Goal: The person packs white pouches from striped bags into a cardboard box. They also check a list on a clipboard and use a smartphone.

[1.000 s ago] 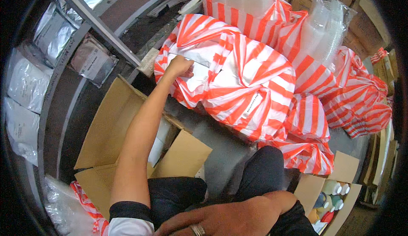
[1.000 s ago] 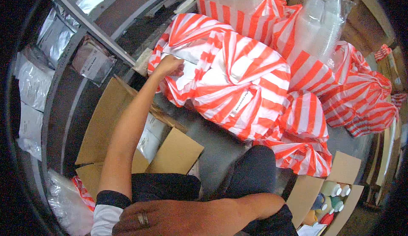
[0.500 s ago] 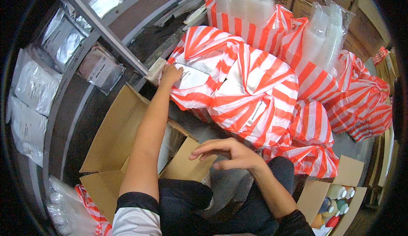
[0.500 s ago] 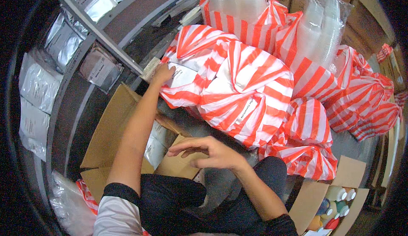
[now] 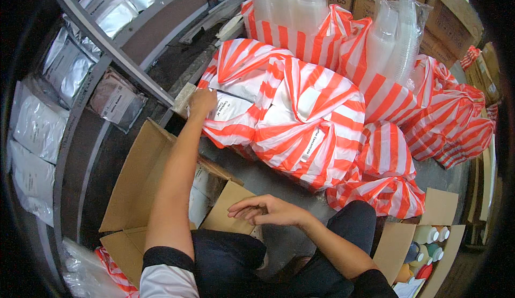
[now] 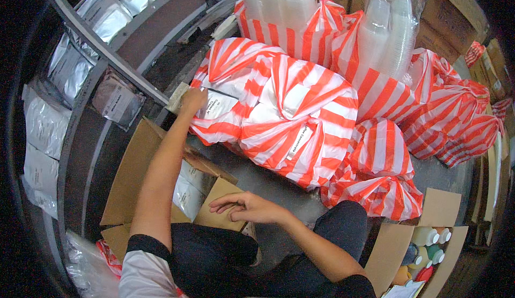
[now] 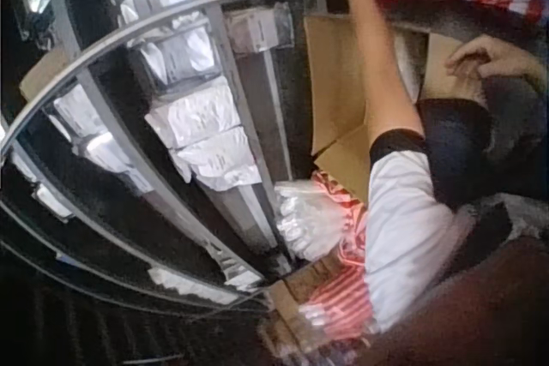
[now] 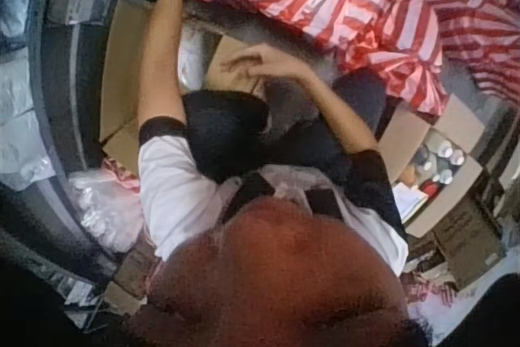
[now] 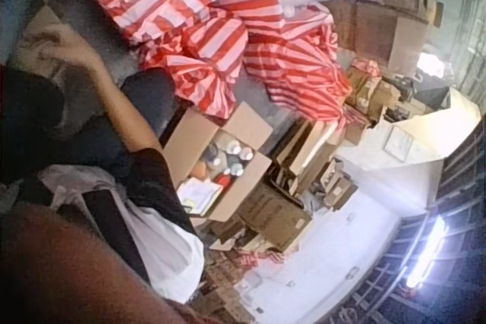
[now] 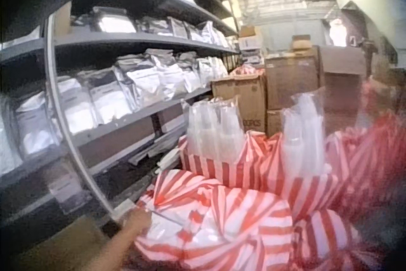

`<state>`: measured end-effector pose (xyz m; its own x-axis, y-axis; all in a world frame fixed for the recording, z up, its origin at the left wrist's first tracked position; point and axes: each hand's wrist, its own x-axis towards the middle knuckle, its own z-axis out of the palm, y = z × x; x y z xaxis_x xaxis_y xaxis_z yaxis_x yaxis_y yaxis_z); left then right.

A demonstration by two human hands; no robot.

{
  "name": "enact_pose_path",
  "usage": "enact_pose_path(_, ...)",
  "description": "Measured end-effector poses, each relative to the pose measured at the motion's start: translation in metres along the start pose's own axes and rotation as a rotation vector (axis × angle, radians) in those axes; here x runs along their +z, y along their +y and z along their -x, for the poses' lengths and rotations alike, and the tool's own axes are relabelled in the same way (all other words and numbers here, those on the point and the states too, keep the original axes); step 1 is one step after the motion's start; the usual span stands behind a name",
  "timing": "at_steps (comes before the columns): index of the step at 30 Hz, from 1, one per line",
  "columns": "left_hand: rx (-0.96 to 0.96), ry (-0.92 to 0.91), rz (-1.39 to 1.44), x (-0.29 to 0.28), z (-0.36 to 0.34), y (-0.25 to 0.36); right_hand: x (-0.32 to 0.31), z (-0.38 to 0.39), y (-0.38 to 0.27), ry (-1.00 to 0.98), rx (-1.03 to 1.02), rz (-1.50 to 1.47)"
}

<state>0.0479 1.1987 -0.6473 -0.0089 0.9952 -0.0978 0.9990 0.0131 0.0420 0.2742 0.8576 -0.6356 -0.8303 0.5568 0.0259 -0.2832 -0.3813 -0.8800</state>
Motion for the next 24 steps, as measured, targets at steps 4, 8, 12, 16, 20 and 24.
enact_pose_path(4, 0.04, 0.01, 0.048, -0.011, 0.003, -0.021, -0.002, -0.006, 0.006, -0.024, 0.001, 0.003)
enact_pose_path(8, -0.003, 0.081, 0.05, 0.008, -0.008, -0.027, -0.004, -0.018, 0.017, -0.057, -0.011, -0.042)
enact_pose_path(12, 0.007, -0.084, 0.187, 0.006, -0.011, -0.028, -0.005, -0.021, 0.023, -0.045, -0.014, -0.057)
enact_pose_path(16, 0.089, -0.09, 0.28, 0.01, -0.003, -0.028, -0.007, -0.023, 0.029, 0.099, 0.013, -0.022)
enact_pose_path(20, 0.061, -0.056, 0.379, 0.01, -0.01, -0.034, -0.011, -0.036, 0.042, 0.357, -0.053, 0.24)
enact_pose_path(24, 0.023, 0.107, 0.324, 0.018, -0.006, -0.037, -0.016, -0.043, 0.063, 0.474, -0.072, 0.327)
